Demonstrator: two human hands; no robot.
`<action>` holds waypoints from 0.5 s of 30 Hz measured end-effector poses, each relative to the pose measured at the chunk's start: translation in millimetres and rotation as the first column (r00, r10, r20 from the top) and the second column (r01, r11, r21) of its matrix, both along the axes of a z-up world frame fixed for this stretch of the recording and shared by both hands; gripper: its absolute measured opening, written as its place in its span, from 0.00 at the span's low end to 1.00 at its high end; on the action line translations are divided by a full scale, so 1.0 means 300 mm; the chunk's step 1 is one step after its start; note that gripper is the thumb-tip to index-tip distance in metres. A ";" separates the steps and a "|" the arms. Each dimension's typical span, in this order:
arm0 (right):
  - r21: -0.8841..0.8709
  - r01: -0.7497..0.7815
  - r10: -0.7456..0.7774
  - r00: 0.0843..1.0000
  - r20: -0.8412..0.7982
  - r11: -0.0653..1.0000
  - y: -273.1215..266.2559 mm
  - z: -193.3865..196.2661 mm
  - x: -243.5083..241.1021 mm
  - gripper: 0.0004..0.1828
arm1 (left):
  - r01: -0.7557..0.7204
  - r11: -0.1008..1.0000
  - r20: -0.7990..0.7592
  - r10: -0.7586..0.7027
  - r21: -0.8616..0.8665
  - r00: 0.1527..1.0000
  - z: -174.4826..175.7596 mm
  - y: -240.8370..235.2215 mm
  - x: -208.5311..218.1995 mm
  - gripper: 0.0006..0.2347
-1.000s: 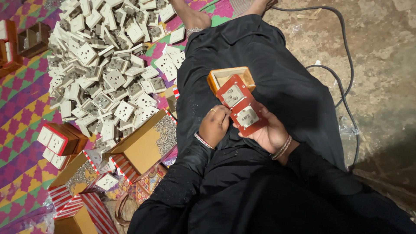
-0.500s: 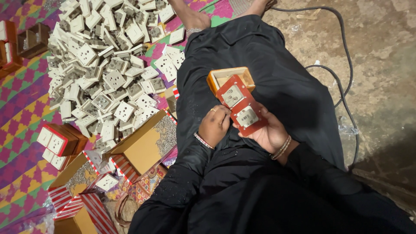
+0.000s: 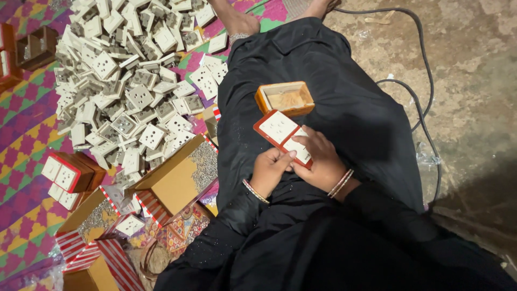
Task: The person sits on the floor and assembles white electrical outlet modules into red plastic frames. They pick up modules from a large pile, insert them into the frame, and adjust them by hand.
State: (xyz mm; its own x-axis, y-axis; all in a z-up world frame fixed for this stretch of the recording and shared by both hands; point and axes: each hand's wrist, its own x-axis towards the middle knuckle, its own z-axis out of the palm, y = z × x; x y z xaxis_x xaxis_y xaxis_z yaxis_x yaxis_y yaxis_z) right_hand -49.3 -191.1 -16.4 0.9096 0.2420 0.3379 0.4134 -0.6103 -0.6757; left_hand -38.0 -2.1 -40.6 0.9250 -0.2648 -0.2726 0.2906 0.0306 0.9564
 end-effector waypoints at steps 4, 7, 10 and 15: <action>-0.095 0.030 -0.028 0.999 0.022 0.995 0.004 0.054 -0.006 0.38 | -0.026 0.996 -0.141 0.014 -0.083 0.990 -0.009 0.007 -0.007 0.06; -0.045 0.022 -0.018 0.996 0.086 0.999 -0.006 0.070 -0.019 0.41 | -0.090 0.988 -0.153 0.070 -0.127 0.986 -0.005 0.017 -0.009 0.06; -0.030 0.044 -0.040 0.992 0.117 0.999 -0.011 0.078 -0.010 0.39 | -0.151 0.981 -0.128 0.135 -0.126 0.983 0.005 0.030 0.017 0.06; -0.126 0.024 0.000 0.982 0.191 0.992 -0.010 0.064 -0.014 0.26 | -0.200 0.961 -0.115 0.180 -0.191 0.977 -0.004 0.036 0.011 0.05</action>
State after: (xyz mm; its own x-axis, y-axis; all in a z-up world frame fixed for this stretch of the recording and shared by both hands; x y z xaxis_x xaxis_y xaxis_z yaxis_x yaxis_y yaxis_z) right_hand -53.4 -194.2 2.8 0.8349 0.2834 0.4718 0.5187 -0.6920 -0.5021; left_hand -34.6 8.9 -41.8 0.9356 -0.1449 -0.3218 0.3508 0.2825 0.8928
